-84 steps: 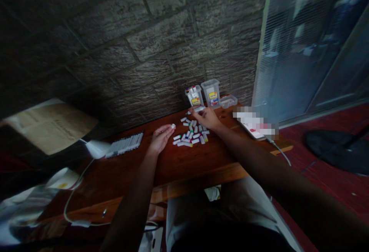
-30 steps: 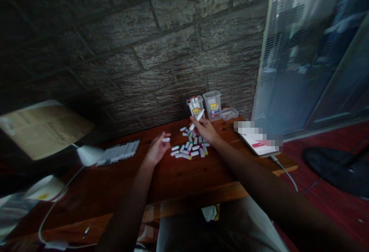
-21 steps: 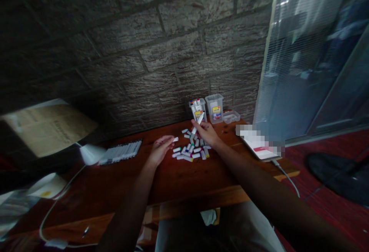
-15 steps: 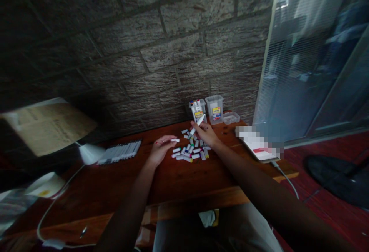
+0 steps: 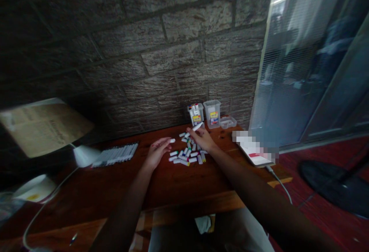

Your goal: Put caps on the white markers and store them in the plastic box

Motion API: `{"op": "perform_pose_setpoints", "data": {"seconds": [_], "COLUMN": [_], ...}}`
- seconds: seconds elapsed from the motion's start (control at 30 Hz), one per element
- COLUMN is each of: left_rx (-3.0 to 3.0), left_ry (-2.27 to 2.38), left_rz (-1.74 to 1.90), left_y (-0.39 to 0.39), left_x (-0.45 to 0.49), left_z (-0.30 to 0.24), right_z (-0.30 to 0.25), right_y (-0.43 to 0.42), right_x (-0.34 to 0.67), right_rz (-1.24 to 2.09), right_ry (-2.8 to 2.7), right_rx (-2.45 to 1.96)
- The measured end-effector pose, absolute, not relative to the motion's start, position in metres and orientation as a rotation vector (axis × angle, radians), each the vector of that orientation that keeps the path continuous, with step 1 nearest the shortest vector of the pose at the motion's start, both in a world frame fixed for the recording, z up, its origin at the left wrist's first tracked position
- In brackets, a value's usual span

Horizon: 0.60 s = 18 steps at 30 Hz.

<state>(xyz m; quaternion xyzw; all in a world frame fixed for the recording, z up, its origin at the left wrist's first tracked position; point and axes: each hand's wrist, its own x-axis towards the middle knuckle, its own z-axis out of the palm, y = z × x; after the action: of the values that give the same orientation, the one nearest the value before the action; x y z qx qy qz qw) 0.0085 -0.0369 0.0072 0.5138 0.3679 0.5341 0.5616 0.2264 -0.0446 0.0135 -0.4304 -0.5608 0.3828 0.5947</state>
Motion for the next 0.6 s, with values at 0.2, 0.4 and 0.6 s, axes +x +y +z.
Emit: {"op": "perform_pose_setpoints", "data": {"seconds": [0.2, 0.4, 0.6], "left_rx": [1.151, 1.178, 1.218], "left_ry": [0.863, 0.839, 0.793], "left_rz": [1.328, 1.237, 1.194], "left_y": [-0.0347, -0.0377, -0.0420], "left_x": [0.0084, 0.0092, 0.0108], "left_z": [0.0085, 0.0094, 0.0099], "right_z": [0.0153, 0.0178, 0.0188], "right_y": [-0.0447, -0.0471, -0.0469], "right_x": [0.2272, 0.2285, 0.2279], "right_rz": [0.932, 1.106, 1.222], "right_ry": [-1.286, -1.238, -1.183], "right_rx": [-0.900, -0.817, -0.807]}}
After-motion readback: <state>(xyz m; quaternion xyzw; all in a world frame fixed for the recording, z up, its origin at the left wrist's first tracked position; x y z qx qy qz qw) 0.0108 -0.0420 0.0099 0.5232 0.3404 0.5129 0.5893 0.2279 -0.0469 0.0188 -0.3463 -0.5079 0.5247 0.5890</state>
